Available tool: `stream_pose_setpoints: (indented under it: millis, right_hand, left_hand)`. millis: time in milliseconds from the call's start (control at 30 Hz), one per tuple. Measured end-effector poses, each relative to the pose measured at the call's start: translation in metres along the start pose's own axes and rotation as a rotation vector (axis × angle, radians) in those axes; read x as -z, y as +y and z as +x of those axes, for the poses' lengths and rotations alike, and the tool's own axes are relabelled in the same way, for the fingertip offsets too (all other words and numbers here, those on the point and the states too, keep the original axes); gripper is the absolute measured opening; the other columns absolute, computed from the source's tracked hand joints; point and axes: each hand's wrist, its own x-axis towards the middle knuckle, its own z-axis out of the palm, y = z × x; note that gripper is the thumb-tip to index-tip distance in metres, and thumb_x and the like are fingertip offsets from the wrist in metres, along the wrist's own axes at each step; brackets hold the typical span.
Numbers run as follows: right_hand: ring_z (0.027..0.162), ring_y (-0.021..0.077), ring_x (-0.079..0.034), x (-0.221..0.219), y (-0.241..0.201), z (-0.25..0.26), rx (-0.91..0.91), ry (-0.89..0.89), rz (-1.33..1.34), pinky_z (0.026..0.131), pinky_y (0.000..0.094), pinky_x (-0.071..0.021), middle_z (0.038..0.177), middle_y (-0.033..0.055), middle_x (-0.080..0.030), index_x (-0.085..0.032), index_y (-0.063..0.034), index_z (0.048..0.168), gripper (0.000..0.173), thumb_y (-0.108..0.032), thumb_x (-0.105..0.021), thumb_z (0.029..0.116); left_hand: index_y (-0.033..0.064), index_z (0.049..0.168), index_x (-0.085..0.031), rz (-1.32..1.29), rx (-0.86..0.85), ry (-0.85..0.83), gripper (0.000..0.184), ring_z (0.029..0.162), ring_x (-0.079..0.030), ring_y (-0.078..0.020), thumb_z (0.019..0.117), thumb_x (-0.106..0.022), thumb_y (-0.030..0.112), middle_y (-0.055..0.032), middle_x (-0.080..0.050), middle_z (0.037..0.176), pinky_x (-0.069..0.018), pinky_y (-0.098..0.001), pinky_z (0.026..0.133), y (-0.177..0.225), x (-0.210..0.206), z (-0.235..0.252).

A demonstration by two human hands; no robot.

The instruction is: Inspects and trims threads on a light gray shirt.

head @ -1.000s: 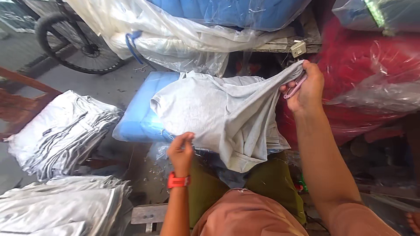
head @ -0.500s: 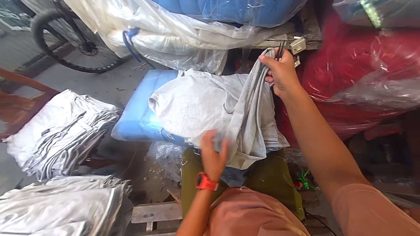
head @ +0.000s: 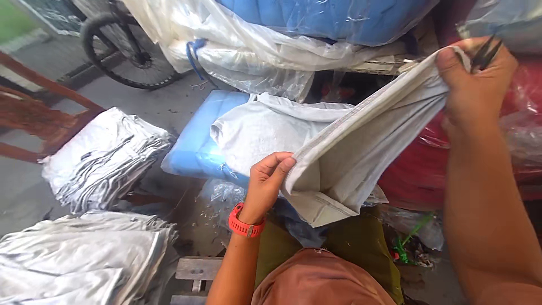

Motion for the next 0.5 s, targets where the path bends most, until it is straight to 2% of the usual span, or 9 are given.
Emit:
stream_pose_setpoints:
  millis: [200, 367, 500]
  right_hand:
    - [0.087, -0.003, -0.063, -0.021, -0.003, 0.006, 0.004, 0.069, 0.127, 0.083, 0.0188, -0.0547, 0.093, -0.012, -0.062, -0.06, -0.0117, 0.106, 0.011, -0.017, -0.066, 0.0988]
    - [0.086, -0.0032, -0.063, -0.016, -0.012, 0.009, -0.002, 0.068, 0.12, 0.082, 0.0184, -0.055, 0.092, -0.0129, -0.063, -0.06, -0.0132, 0.106, 0.009, -0.016, -0.065, 0.0992]
    - [0.085, -0.0016, -0.065, -0.008, -0.011, 0.005, -0.043, 0.065, 0.132, 0.082, 0.0209, -0.0573, 0.092, -0.0133, -0.064, -0.06, -0.0143, 0.107, 0.015, -0.018, -0.07, 0.0961]
  left_hand:
    - [0.004, 0.107, -0.071, 0.115, -0.122, -0.003, 0.015, 0.077, -0.067, 0.0013, 0.1032, -0.057, 0.006, 0.006, -0.073, 0.091, -0.0578, -0.0184, 0.071, 0.007, -0.001, -0.004]
    - [0.0038, 0.108, -0.071, 0.105, -0.122, -0.008, 0.015, 0.076, -0.066, 0.0009, 0.1032, -0.058, 0.006, 0.0055, -0.073, 0.09, -0.0576, -0.0184, 0.07, 0.01, -0.001, -0.003]
    - [0.0046, 0.108, -0.071, 0.089, -0.111, -0.014, 0.015, 0.075, -0.067, 0.0009, 0.1033, -0.057, 0.006, 0.0061, -0.072, 0.089, -0.0579, -0.0185, 0.07, 0.009, -0.001, -0.004]
